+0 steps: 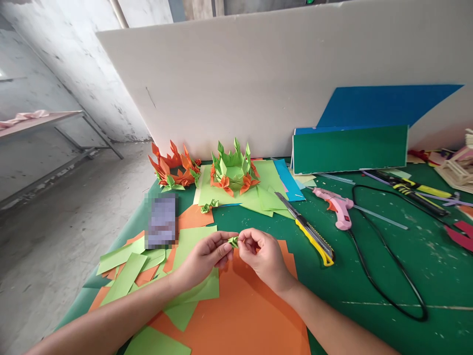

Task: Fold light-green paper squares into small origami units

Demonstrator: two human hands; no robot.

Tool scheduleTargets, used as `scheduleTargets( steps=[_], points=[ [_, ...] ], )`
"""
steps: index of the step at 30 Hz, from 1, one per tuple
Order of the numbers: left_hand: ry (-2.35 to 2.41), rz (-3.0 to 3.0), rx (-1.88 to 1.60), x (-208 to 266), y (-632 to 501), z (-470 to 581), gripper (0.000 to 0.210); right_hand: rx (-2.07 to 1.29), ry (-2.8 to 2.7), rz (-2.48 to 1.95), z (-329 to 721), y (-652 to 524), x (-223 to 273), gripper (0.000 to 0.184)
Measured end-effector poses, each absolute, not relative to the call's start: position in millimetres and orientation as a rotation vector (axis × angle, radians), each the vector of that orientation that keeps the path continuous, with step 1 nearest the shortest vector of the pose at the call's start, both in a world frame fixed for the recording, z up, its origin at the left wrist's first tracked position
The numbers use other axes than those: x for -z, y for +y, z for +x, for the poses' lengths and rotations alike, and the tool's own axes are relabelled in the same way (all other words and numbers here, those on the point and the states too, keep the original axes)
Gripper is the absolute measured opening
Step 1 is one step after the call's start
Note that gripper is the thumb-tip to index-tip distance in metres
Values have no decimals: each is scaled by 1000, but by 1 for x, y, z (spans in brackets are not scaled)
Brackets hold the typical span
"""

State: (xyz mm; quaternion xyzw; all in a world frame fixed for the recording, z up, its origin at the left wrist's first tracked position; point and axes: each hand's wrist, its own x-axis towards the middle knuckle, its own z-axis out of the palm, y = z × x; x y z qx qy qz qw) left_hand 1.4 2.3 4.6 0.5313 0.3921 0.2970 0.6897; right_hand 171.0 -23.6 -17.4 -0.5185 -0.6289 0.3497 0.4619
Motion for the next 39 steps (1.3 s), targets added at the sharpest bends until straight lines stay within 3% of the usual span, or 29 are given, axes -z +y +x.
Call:
scheduleTargets(
  steps=[8,12,28,39],
  points=[
    [905,1255,-710,-3,5,-2,46,21,-1961,-1149,174,-25,16,15],
    [885,1242,-711,-2,5,-3,43,271,-2104,-1073,175,-24,16,18],
    [1007,1259,-483,-1,4,-2,54,386,-2258,-940,178,-22,20,12],
    [941,1154,-587,-10,4,-2,48,157,-2067,-1122,171,-23,13,12]
  ],
)
